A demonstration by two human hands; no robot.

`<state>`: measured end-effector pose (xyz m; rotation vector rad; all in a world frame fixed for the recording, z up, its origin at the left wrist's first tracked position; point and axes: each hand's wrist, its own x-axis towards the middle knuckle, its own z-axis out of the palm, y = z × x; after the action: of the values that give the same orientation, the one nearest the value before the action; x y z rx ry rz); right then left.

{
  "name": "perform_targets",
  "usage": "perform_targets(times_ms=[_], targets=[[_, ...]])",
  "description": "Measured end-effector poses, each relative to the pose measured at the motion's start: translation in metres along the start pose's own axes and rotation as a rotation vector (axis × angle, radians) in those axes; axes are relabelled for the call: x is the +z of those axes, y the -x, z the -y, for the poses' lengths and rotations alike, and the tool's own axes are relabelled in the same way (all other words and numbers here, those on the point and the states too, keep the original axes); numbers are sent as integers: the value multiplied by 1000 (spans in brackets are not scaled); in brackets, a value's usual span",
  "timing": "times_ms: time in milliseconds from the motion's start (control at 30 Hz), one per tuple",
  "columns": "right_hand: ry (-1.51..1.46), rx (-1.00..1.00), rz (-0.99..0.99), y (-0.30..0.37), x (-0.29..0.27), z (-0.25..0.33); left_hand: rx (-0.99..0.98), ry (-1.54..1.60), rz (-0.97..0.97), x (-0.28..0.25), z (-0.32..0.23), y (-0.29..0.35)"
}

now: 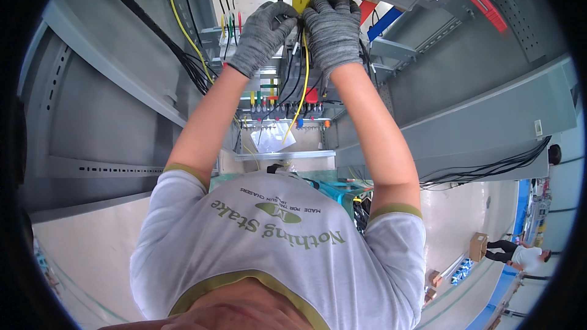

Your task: The person works inside an open electrical cabinet, manipulating and organizing multiple colored wires. They use a yellow handheld tool to strip or crimp wire ends and connect them to terminals. The person occasionally reaches down to a nearby stool to retrieve additional tools or materials before resuming work on the wiring.

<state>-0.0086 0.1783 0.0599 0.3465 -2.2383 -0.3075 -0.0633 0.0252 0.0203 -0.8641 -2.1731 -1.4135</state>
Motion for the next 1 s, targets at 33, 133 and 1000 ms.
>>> perform_targets(times_ms=[33,133,1000], targets=[[-2,10,2,0,0,-1,7,-15,-58,2,-5,2],[-12,42,33,0,1,2,-128,291,-194,22,15,10],[-12,76,38,2,2,3,-377,329,113,12,28,-11]])
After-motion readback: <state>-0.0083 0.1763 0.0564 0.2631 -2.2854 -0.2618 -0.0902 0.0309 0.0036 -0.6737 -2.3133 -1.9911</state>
